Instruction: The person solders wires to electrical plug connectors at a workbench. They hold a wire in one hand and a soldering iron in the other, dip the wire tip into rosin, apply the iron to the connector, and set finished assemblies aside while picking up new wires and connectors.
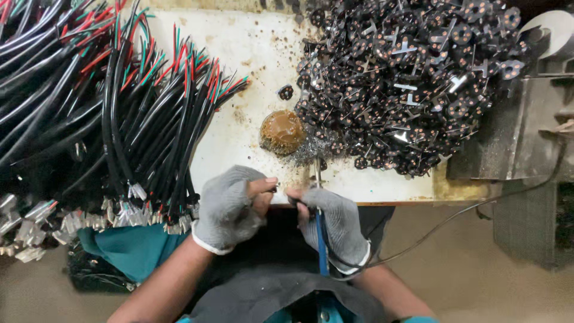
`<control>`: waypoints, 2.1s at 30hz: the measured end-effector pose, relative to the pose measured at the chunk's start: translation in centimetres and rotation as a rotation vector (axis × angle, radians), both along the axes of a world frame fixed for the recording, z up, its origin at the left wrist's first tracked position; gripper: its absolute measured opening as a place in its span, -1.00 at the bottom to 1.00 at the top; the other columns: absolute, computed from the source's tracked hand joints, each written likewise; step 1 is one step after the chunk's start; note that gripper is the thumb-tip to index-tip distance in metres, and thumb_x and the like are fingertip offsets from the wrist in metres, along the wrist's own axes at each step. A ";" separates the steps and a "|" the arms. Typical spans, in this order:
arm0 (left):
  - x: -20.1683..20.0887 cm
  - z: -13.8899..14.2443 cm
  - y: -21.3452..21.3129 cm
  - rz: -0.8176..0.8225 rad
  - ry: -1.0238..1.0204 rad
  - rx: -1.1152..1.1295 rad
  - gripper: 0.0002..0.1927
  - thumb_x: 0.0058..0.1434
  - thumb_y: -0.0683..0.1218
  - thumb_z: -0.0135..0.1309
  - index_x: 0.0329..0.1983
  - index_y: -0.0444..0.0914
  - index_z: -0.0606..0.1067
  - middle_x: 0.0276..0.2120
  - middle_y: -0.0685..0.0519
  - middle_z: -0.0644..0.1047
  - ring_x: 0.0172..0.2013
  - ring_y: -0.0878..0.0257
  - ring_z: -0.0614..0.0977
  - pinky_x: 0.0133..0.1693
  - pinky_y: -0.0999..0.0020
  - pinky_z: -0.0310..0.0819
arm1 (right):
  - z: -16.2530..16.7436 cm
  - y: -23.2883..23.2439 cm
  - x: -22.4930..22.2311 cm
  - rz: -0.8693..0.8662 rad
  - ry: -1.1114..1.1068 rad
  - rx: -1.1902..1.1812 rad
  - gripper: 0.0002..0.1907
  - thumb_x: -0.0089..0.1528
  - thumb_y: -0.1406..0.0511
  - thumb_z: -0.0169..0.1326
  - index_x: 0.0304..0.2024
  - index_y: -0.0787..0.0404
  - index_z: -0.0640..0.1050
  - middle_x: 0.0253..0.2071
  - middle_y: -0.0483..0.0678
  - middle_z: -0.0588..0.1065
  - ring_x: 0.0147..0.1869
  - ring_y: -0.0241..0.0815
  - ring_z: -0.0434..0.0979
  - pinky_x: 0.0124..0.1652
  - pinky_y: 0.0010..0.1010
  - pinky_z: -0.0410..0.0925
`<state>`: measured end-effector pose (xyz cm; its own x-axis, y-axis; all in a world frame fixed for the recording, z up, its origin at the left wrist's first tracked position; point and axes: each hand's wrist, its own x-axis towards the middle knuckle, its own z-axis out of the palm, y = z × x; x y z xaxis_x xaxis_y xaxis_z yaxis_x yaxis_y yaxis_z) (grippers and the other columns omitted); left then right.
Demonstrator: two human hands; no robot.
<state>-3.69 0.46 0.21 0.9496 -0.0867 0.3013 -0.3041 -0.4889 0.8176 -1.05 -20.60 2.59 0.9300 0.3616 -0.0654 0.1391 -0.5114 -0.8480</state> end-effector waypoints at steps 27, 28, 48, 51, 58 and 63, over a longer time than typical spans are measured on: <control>2.0 6.6 6.6 0.477 0.116 0.696 -0.78 0.13 -0.09 0.34 -0.17 -0.21 0.61 -0.32 -0.03 0.55 -0.34 -0.01 0.60 -0.32 0.14 0.46 | -2.4 0.3 1.5 -0.038 -0.395 -0.156 -0.69 0.05 0.32 0.45 -0.30 0.13 0.53 -0.41 -0.05 0.56 -0.33 0.00 0.58 -0.27 -0.26 0.42; 1.7 7.0 6.9 0.481 0.102 0.683 -0.79 0.15 -0.11 0.33 -0.18 -0.23 0.61 -0.33 -0.05 0.54 -0.34 -0.01 0.60 -0.32 0.14 0.46 | -2.4 0.2 1.5 -0.033 -0.385 -0.191 -0.69 0.04 0.32 0.45 -0.30 0.11 0.54 -0.42 -0.05 0.56 -0.33 0.00 0.58 -0.27 -0.26 0.42; -0.5 2.7 -1.6 -0.111 0.642 0.015 -0.77 0.22 -0.05 0.23 -0.18 -0.25 0.48 -0.47 -0.15 0.55 -0.37 -0.19 0.60 -0.41 0.03 0.44 | -3.9 -0.7 -0.9 -0.155 0.072 0.271 -0.71 0.23 0.22 0.32 -0.23 0.29 0.53 -0.36 -0.03 0.61 -0.29 -0.19 0.66 -0.19 -0.42 0.48; -0.9 0.9 -3.0 0.009 0.425 -0.125 -0.83 0.20 -0.16 0.24 -0.22 -0.20 0.47 -0.40 -0.06 0.58 -0.40 -0.05 0.65 -0.37 0.16 0.51 | -3.2 -0.9 -0.1 -0.071 0.043 0.150 -0.84 0.27 0.25 0.26 -0.25 0.23 0.69 -0.36 -0.07 0.65 -0.31 -0.23 0.67 -0.23 -0.48 0.47; -1.6 -0.5 -2.6 0.094 0.256 -0.194 -0.75 0.21 -0.29 0.22 -0.12 -0.21 0.45 -0.27 0.01 0.62 -0.31 0.08 0.71 -0.26 0.28 0.58 | -0.3 -0.3 0.8 -0.182 0.070 0.127 -0.85 0.26 0.26 0.29 -0.29 0.23 0.67 -0.34 -0.10 0.64 -0.27 -0.19 0.64 -0.17 -0.43 0.46; -0.7 0.1 -2.7 0.102 0.090 -0.083 -0.66 0.10 -0.28 0.22 -0.05 -0.16 0.50 -0.13 -0.04 0.62 -0.13 0.00 0.69 -0.10 0.21 0.60 | -0.3 -0.1 1.0 -0.065 -0.147 0.013 -0.87 0.19 0.31 0.33 -0.33 0.21 0.63 -0.33 -0.08 0.64 -0.25 -0.18 0.66 -0.13 -0.40 0.42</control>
<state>-4.39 -2.22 0.26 0.9757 0.0331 0.2164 -0.1798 -0.4428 0.8784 -0.02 -20.70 2.34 0.9506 0.3006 0.0772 0.2292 -0.5126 -0.8275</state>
